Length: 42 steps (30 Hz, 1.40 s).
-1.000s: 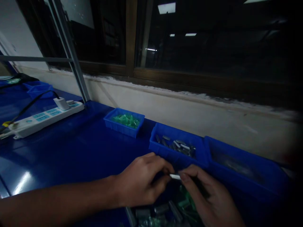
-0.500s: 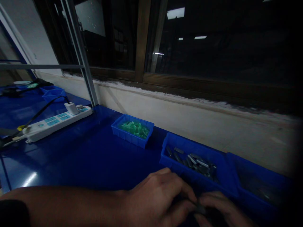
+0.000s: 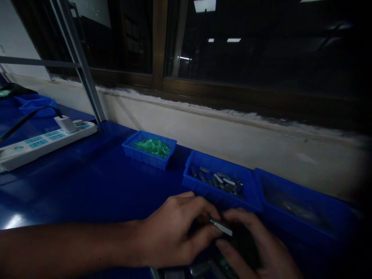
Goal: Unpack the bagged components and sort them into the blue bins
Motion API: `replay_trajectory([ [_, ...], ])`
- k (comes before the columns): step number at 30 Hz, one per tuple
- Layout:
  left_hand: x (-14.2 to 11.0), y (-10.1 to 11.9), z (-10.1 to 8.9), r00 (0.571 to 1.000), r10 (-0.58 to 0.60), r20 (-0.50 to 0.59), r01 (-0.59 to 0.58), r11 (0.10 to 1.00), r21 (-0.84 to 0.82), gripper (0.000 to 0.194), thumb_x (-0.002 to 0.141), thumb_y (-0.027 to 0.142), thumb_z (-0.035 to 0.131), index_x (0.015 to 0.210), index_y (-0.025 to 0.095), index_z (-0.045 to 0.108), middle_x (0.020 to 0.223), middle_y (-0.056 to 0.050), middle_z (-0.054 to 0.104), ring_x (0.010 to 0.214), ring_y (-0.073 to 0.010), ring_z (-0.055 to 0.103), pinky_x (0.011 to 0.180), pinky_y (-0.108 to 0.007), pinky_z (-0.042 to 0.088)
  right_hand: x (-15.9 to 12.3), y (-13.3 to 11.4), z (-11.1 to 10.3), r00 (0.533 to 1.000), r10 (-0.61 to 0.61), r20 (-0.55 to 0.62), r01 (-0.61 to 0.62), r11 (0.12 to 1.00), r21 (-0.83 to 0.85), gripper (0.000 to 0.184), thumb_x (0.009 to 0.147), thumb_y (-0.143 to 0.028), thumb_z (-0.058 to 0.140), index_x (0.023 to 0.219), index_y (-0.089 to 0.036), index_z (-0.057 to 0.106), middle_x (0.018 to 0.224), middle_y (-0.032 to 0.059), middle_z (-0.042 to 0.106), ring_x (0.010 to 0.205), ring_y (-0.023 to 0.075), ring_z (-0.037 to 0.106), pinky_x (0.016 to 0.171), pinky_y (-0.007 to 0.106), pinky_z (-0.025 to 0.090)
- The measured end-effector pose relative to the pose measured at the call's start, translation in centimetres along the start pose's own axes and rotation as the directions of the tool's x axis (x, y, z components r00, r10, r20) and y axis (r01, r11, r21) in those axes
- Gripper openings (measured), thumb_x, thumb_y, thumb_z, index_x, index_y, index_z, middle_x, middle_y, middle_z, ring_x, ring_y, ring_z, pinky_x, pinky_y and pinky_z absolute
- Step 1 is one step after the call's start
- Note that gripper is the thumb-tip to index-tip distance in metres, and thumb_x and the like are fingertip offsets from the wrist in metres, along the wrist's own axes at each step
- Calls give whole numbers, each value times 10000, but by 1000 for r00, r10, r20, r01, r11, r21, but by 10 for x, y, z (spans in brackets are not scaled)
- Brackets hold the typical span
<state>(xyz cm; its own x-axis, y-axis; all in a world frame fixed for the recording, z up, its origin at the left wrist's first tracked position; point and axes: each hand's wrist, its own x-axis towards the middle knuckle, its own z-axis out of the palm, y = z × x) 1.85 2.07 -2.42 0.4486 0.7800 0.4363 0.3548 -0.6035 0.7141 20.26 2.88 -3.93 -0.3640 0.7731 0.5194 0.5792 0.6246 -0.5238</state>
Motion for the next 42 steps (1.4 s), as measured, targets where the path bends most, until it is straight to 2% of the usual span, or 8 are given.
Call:
replay_trajectory([
  [3, 0, 0, -1, 1000, 3, 20, -3, 1000, -3, 141, 836, 231, 489, 911, 130, 551, 792, -40, 611, 733, -126, 548, 676, -255, 454, 1, -3, -4, 997, -29, 69, 28, 999, 21, 30, 795, -250, 517, 787, -231, 540, 707, -1, 602, 629, 133, 597, 544, 208, 502],
  [10, 2, 0, -3, 998, 58, 22, -57, 997, -44, 178, 791, 154, 519, 967, 137, 541, 873, -47, 620, 818, -138, 560, 753, -269, 450, 4, -1, -6, 990, -82, 118, 81, 997, 13, 183, 841, -218, 429, 687, -220, 528, 643, 5, 567, 623, 133, 577, 559, 218, 500],
  [16, 1, -1, -2, 999, -42, 22, 43, 999, -26, 111, 821, 184, 506, 911, 141, 555, 827, -38, 617, 772, -128, 554, 690, -248, 447, 0, -3, -5, 997, -22, 74, 23, 1000, -12, 112, 771, -284, 546, 873, -238, 540, 753, 17, 611, 671, 159, 601, 570, 245, 507],
  [19, 1, -1, -2, 998, -54, 36, 55, 998, -31, 113, 832, 227, 507, 883, 141, 560, 794, -30, 612, 747, -121, 556, 669, -242, 444, -1, -5, -6, 994, -37, 106, 36, 999, 16, 23, 795, -232, 518, 811, -234, 534, 724, 5, 598, 657, 141, 593, 579, 234, 503],
  [28, 0, 0, -2, 998, 0, 56, 0, 1000, -6, 163, 784, 106, 499, 941, 137, 531, 829, -30, 594, 774, -119, 542, 692, -236, 449, 2, -2, -7, 987, -104, 123, 100, 994, 33, 134, 834, -194, 437, 752, -227, 538, 678, -3, 580, 641, 127, 581, 573, 226, 492],
  [33, 0, -1, -1, 995, -88, 53, 88, 996, 8, 129, 843, 211, 463, 929, 148, 534, 767, -25, 592, 704, -123, 540, 606, -239, 436, -1, -3, -5, 994, -41, 97, 43, 999, -20, 118, 785, -250, 517, 901, -232, 530, 785, 18, 613, 708, 154, 603, 596, 250, 503],
  [37, 1, 0, -2, 990, -107, 96, 103, 994, 46, 127, 854, 238, 457, 853, 150, 548, 757, -18, 588, 697, -117, 534, 608, -235, 426, -1, -1, -5, 986, -78, 150, 81, 997, -12, 58, 808, -203, 487, 850, -227, 518, 769, 5, 587, 717, 132, 589, 620, 231, 494],
  [42, 2, 1, -4, 995, -54, 79, 53, 998, 15, 176, 805, 187, 516, 975, 142, 521, 850, -31, 591, 793, -129, 537, 703, -252, 442, 1, -2, -7, 973, -82, 215, 78, 997, 28, 112, 851, -188, 414, 823, -223, 517, 755, 0, 571, 706, 119, 572, 626, 226, 483],
])
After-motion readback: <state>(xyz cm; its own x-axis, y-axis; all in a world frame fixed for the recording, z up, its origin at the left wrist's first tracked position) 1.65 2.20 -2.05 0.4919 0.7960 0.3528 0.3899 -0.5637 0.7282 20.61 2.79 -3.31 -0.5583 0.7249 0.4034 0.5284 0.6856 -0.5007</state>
